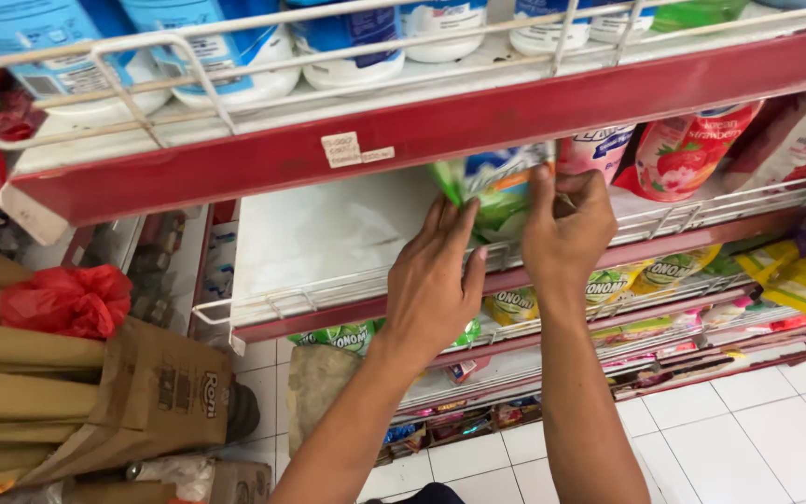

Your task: The person wipes the front edges and surfaces of store shelves using a cloth and a spray bottle. They then pick up packets of floor cleaner from a cardboard box, wipe them with the cloth, and place them onto the shelf.

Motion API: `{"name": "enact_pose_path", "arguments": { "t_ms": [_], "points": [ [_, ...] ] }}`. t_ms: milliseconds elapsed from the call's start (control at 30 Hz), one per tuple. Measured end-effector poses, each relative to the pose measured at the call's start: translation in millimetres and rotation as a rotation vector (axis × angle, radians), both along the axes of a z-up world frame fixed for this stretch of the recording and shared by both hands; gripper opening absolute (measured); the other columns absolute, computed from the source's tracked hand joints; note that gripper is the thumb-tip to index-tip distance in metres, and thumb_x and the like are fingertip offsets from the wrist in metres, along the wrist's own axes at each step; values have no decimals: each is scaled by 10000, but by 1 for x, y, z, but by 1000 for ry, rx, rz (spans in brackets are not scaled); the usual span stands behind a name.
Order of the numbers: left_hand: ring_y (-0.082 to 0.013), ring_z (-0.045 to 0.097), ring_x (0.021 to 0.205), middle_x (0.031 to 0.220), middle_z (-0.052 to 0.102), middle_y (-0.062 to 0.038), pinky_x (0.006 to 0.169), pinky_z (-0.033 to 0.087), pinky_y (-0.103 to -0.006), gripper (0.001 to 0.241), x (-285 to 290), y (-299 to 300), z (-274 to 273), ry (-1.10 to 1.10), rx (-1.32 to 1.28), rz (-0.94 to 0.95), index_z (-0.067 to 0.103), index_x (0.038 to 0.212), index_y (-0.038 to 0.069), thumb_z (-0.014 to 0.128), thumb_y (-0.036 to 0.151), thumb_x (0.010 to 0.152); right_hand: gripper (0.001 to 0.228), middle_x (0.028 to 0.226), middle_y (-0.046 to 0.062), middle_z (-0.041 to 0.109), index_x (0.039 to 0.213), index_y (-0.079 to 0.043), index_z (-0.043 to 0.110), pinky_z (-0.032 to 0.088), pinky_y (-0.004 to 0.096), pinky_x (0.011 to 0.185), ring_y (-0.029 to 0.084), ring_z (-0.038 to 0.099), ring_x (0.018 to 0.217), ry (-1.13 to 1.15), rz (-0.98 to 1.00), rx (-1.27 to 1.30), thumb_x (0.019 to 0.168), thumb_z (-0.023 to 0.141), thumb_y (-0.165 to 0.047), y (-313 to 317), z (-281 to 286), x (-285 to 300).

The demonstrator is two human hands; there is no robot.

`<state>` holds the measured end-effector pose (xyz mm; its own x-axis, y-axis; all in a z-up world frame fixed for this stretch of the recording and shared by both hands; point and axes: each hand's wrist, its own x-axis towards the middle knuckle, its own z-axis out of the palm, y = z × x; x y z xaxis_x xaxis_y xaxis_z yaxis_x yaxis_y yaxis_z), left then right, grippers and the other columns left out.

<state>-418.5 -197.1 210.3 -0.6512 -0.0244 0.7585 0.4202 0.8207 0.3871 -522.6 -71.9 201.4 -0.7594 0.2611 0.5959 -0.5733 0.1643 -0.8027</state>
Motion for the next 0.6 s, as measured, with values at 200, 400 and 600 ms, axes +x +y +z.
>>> {"name": "enact_pose_path", "arguments": {
  "t_ms": [200,400,600],
  "points": [
    [-420,628,1216,1428,574,-284,977,533,-464,467,-15,-4,3,-8,39,3,583,1400,47,646,207,966,252,913,154,714,1033,32,581,553,370,775,275,731,873,193,-65,403,1031,757,-150,29,-9,11],
    [-346,705,907,1184,703,-130,769,555,-461,240,-11,-15,-1,-164,-66,23,676,1134,117,680,266,945,277,1048,118,730,1191,49,511,277,503,1182,262,709,1024,180,190,580,999,670,-72,58,-5,7],
    [-344,694,895,1063,712,-117,822,522,-475,320,-13,-16,-5,-143,-127,18,626,1138,87,714,295,911,267,981,98,713,1126,9,538,228,555,1229,249,719,970,104,96,556,983,698,-151,52,-18,-1]
  ]
}}
